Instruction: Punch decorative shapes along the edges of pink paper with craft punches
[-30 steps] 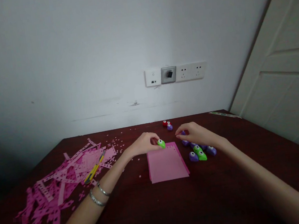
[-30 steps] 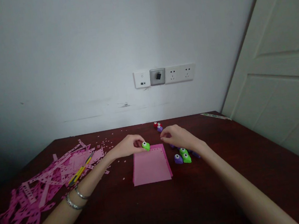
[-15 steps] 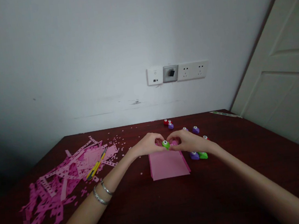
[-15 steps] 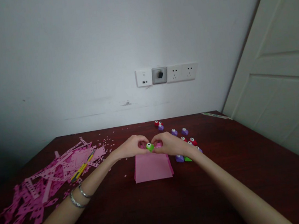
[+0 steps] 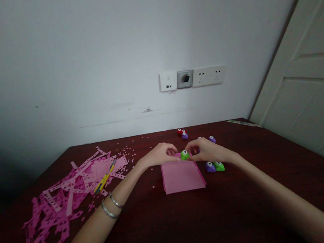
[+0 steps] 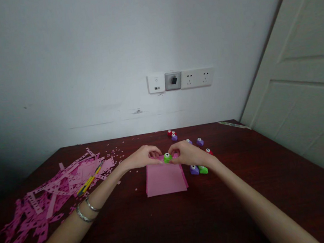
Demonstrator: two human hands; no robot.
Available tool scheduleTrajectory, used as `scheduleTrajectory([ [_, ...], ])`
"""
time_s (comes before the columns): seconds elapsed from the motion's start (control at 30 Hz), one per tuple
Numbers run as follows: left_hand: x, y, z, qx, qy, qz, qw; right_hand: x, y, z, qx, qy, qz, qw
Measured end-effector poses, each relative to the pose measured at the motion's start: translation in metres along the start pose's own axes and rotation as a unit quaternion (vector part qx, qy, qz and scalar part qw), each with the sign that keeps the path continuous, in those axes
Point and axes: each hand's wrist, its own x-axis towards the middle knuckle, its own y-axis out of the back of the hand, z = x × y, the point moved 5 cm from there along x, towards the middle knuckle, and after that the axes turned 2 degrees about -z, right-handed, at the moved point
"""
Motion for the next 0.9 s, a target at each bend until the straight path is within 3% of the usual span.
scheduleTrajectory([
  [0.23,-0.004,0.008,-0.067,0.079,0.088,-0.020,0.993,-0.018,0.009,0.054,-0.020,-0.068,-0.011,0.997],
  [0.4,-0.004,0.002,-0.076,0.072,0.099,-0.018,0.992,-0.025,0.011,0.081,-0.001,-0.088,-0.005,0.996],
  [0.6,0.000,-0.003,-0.090,0.066,0.111,-0.024,0.991,-0.024,0.011,0.080,0.006,-0.079,-0.011,0.997],
  [0.73,0.002,-0.005,-0.101,0.013,0.117,-0.020,0.993,-0.022,0.009,0.075,0.004,-0.077,-0.022,0.997],
  [0.9,0.000,-0.005,-0.100,-0.092,0.164,-0.015,0.982,-0.022,0.011,0.069,-0.015,-0.072,-0.017,0.997],
])
